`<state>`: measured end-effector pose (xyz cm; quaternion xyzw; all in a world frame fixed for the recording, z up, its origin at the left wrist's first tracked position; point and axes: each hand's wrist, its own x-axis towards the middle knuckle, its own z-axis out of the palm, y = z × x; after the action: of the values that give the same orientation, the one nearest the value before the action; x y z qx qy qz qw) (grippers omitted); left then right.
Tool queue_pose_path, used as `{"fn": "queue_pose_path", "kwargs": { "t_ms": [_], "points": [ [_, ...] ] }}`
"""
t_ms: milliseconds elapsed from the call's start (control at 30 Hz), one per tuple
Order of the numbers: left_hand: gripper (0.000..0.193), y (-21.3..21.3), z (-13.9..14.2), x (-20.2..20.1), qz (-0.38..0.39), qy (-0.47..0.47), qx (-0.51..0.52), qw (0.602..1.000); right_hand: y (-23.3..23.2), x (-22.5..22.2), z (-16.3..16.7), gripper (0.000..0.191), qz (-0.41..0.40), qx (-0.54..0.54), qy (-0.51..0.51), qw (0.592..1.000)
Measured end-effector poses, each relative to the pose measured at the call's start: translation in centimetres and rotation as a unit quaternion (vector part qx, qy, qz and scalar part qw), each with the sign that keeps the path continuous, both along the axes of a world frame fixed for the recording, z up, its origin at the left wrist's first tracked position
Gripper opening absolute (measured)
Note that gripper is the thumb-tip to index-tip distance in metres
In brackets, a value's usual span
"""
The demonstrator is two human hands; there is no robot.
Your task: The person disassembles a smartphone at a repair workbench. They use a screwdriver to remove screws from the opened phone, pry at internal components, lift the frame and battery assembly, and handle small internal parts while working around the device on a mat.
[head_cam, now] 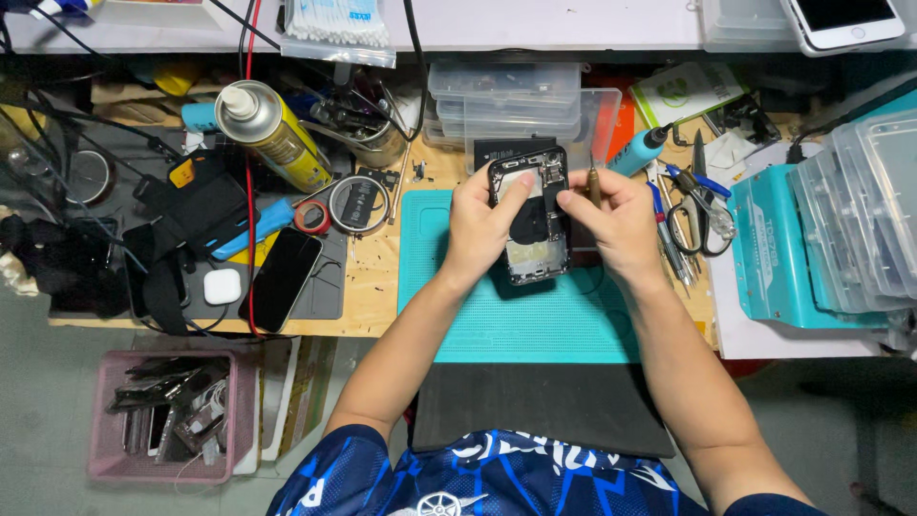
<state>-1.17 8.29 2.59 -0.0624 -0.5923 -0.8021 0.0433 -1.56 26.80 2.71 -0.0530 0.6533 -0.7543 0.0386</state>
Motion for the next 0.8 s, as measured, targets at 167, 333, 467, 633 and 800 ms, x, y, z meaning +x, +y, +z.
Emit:
{"fn": "queue_pose_path", "kwargs": {
  "t_ms": [167, 333, 467, 633, 800],
  "points": [
    [0.013, 1.4, 0.2, 0.5, 0.03, 0.053, -0.094, 0.994, 0.2, 0.1, 1.5, 0.019, -0.018, -0.02, 0.004, 1.0],
    [0.011, 1.7, 0.6, 0.3, 0.036, 0.049, -0.095, 0.994, 0.0, 0.1, 2.2, 0.019, -0.02, -0.016, -0.006, 1.0],
    [0.01, 1.8, 0.6, 0.3, 0.026, 0.032, -0.065, 0.997, 0.0, 0.3, 2.3, 0.017, -0.009, -0.027, 0.012, 1.0],
    [0.009, 1.9, 0.6, 0.3, 0.03, 0.034, -0.049, 0.998, -0.1, 0.2, 2.4, 0.016, -0.009, -0.027, 0.004, 1.0],
    [0.009, 2.1, 0.6, 0.3, 0.041, 0.037, -0.067, 0.996, -0.3, 0.0, 2.2, 0.013, -0.02, -0.024, 0.009, 0.999]
  ]
}}
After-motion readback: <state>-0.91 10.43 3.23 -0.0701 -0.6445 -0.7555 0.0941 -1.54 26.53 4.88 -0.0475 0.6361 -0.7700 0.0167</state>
